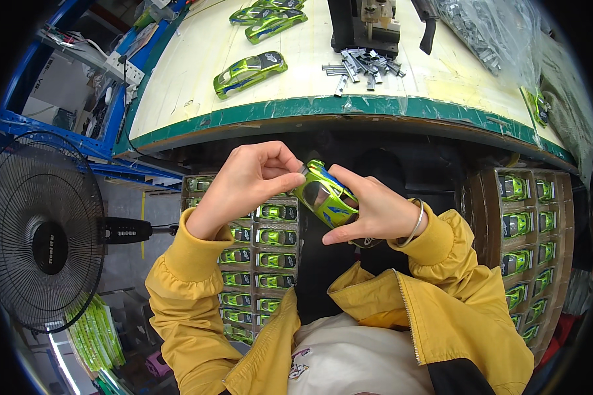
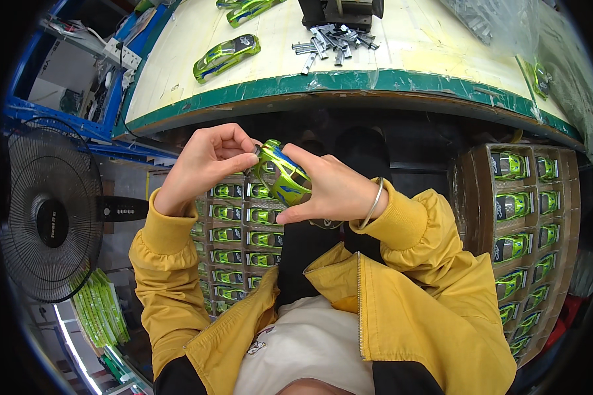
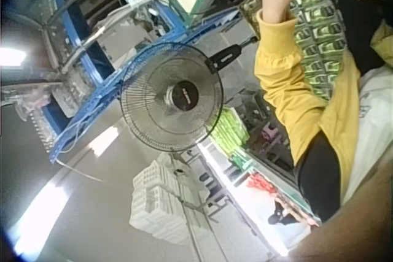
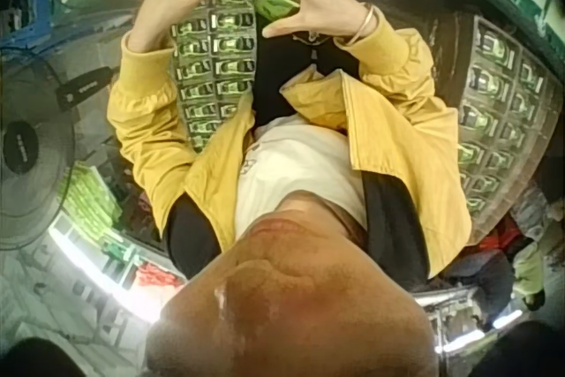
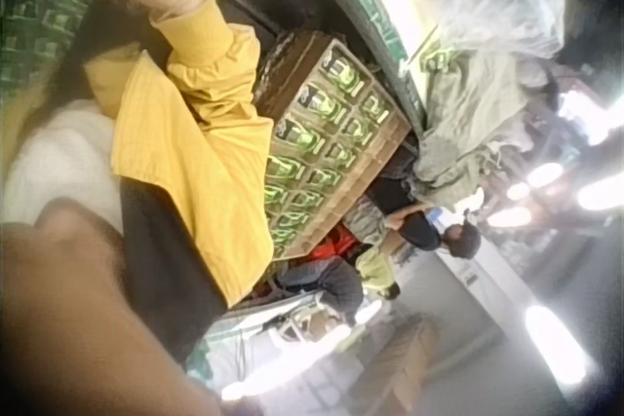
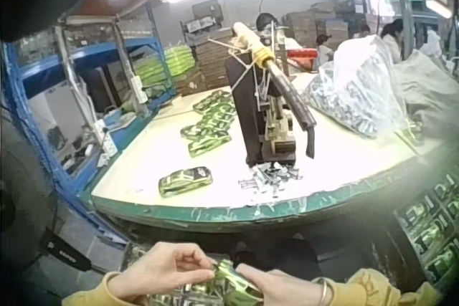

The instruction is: The person assembles toy car bodies by inserting chassis components into them and securing the components with a manual press.

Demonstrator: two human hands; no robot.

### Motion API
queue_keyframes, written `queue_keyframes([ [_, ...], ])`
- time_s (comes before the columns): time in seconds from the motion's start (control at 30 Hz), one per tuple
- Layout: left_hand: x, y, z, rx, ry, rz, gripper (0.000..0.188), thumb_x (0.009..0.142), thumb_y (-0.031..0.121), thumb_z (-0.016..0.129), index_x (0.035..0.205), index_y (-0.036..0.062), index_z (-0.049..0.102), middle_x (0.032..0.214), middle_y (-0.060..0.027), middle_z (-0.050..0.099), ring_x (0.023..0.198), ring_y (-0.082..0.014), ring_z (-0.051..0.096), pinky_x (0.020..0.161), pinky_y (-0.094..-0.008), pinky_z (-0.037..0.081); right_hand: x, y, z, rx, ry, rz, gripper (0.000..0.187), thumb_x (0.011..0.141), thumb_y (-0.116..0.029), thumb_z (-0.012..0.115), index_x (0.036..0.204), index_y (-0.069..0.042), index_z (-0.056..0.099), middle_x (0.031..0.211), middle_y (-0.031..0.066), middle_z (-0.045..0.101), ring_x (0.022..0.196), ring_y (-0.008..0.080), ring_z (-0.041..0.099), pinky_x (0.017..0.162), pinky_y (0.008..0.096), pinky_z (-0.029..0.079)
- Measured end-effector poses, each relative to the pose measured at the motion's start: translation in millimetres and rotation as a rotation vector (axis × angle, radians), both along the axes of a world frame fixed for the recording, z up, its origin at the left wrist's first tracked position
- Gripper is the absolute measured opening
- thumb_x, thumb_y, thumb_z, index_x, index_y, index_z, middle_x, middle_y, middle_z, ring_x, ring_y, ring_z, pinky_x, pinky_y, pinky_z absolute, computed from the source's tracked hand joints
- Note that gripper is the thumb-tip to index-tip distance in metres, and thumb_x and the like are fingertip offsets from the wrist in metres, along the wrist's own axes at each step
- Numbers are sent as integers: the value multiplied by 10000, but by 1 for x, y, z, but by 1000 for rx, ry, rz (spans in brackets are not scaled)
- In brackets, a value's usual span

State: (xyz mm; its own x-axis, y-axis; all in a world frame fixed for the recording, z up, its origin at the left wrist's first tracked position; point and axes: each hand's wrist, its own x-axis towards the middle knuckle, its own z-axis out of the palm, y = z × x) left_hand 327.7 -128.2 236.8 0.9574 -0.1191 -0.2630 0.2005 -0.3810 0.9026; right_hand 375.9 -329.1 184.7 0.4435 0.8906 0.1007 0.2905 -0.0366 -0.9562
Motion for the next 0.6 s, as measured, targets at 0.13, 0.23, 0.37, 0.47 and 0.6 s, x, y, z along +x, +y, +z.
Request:
queue_keyframes([
  [0.13, -3, -4, 3, 92, -67, -5, 143, 749, 62, 608, 783, -48, 524, 738, -89, 608, 701, -115, 604, 607, -219, 485, -1, -2, 1, 17, -11, -16, 612, 600, -273, 756, 1000, 2, 384, 820, 197, 574, 732, 339, 584, 616, 322, 456],
  [0.23, -4, -9, 8, 153, -88, -20, 142, 748, 60, 602, 783, -49, 518, 723, -91, 610, 696, -122, 611, 602, -228, 485, -2, -4, 2, 7, -13, -14, 617, 596, -278, 759, 995, 0, 379, 810, 199, 572, 722, 343, 582, 608, 325, 455],
  [0.37, -5, -13, 4, 263, -201, -9, 137, 744, 57, 601, 783, -47, 521, 704, -91, 610, 691, -138, 622, 599, -242, 484, -4, -2, -3, 1, -34, -56, 694, 577, -315, 779, 1053, -2, 383, 793, 173, 563, 682, 297, 572, 605, 304, 448],
  [0.47, -3, -10, 0, 255, -185, -19, 138, 744, 59, 603, 778, -51, 526, 705, -94, 611, 690, -150, 625, 601, -243, 485, -5, -1, -5, -9, -84, -77, 695, 577, -319, 778, 1051, 1, 383, 791, 181, 560, 683, 314, 567, 604, 307, 448],
  [0.6, -2, -9, -10, 225, -214, -5, 135, 744, 58, 606, 774, -51, 532, 708, -93, 613, 688, -142, 621, 602, -243, 486, -3, -1, -5, 32, -55, -76, 614, 587, -273, 766, 976, -5, 375, 778, 204, 571, 744, 363, 576, 607, 339, 457],
])
